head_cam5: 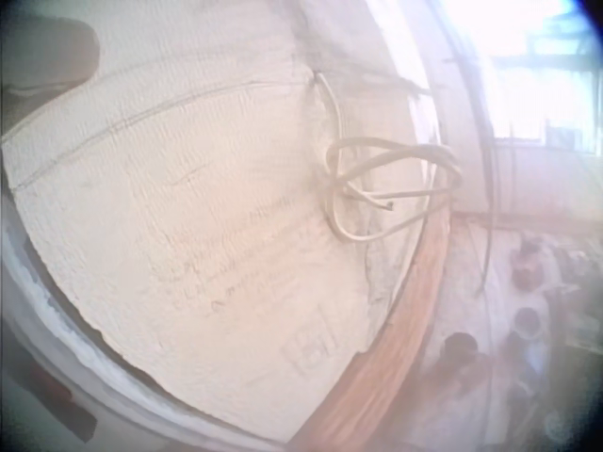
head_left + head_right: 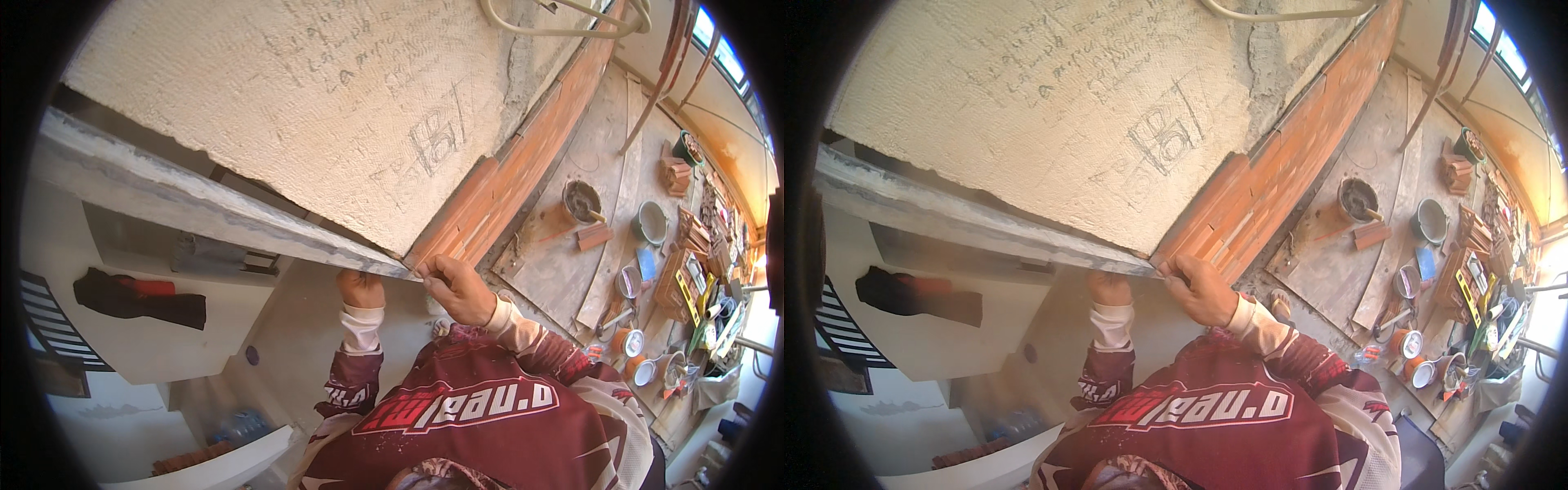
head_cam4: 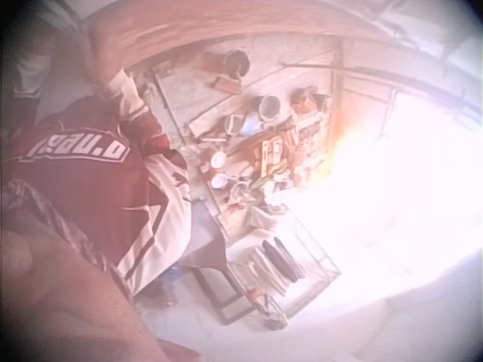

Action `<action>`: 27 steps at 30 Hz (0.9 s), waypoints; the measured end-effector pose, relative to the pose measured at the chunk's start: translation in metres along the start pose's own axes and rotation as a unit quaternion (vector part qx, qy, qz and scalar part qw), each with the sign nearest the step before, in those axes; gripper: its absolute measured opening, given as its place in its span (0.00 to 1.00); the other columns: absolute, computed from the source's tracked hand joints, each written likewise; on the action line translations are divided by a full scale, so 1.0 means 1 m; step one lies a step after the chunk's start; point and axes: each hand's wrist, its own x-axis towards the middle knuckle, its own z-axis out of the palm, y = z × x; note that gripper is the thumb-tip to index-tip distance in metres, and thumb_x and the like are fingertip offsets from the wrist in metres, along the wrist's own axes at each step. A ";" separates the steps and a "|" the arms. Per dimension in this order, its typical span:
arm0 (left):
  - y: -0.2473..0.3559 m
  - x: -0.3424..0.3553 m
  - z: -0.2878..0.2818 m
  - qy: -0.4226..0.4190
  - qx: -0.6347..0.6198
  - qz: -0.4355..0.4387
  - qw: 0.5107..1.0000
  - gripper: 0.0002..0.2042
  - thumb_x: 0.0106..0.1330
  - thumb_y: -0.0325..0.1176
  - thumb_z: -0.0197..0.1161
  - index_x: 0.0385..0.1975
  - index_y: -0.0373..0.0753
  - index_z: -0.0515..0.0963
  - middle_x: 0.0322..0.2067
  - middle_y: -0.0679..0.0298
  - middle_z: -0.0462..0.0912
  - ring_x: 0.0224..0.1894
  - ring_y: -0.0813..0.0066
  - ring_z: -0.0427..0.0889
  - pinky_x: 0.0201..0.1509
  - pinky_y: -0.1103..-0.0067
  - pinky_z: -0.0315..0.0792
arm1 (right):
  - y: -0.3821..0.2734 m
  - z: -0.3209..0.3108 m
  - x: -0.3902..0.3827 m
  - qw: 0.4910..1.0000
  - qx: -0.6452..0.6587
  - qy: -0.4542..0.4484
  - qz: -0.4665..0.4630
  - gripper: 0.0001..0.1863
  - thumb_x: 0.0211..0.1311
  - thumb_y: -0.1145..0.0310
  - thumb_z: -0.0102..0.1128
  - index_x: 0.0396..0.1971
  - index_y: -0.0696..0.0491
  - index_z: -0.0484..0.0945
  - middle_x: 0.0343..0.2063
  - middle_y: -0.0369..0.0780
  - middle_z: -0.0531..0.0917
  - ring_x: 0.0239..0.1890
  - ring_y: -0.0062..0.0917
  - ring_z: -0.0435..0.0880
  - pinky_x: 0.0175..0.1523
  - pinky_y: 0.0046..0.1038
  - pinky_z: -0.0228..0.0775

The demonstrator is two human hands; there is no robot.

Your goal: The person mixes cement in a bucket using a trowel while sitting on the floor. Then, the person places rectangular terracotta tiles onto a wall, aligning them with existing tiles and adjusting their position.

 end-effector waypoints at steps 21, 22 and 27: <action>0.079 -0.051 0.009 -0.114 -0.189 -0.159 0.962 0.15 0.71 0.36 0.50 0.44 0.29 0.76 0.34 0.60 0.81 0.33 0.79 0.76 0.37 0.81 0.71 | 0.013 0.005 -0.015 0.994 0.109 -0.005 -0.013 0.11 0.60 0.72 0.56 0.40 0.62 0.77 0.30 0.39 0.82 0.31 0.17 0.78 0.37 0.22 0.71; 0.082 -0.049 0.014 -0.108 -0.220 -0.189 0.951 0.15 0.71 0.35 0.50 0.43 0.29 0.76 0.35 0.60 0.81 0.34 0.79 0.77 0.38 0.81 0.71 | 0.010 0.005 -0.015 0.995 0.103 -0.001 -0.006 0.11 0.60 0.72 0.56 0.40 0.62 0.77 0.30 0.40 0.82 0.32 0.17 0.78 0.38 0.23 0.71; 0.078 -0.045 0.019 -0.106 -0.245 -0.194 0.944 0.13 0.71 0.33 0.49 0.42 0.29 0.76 0.37 0.56 0.82 0.38 0.76 0.79 0.42 0.80 0.73 | 0.003 0.003 -0.015 0.995 0.096 -0.005 -0.035 0.10 0.60 0.71 0.58 0.39 0.60 0.78 0.30 0.40 0.82 0.34 0.17 0.79 0.39 0.24 0.72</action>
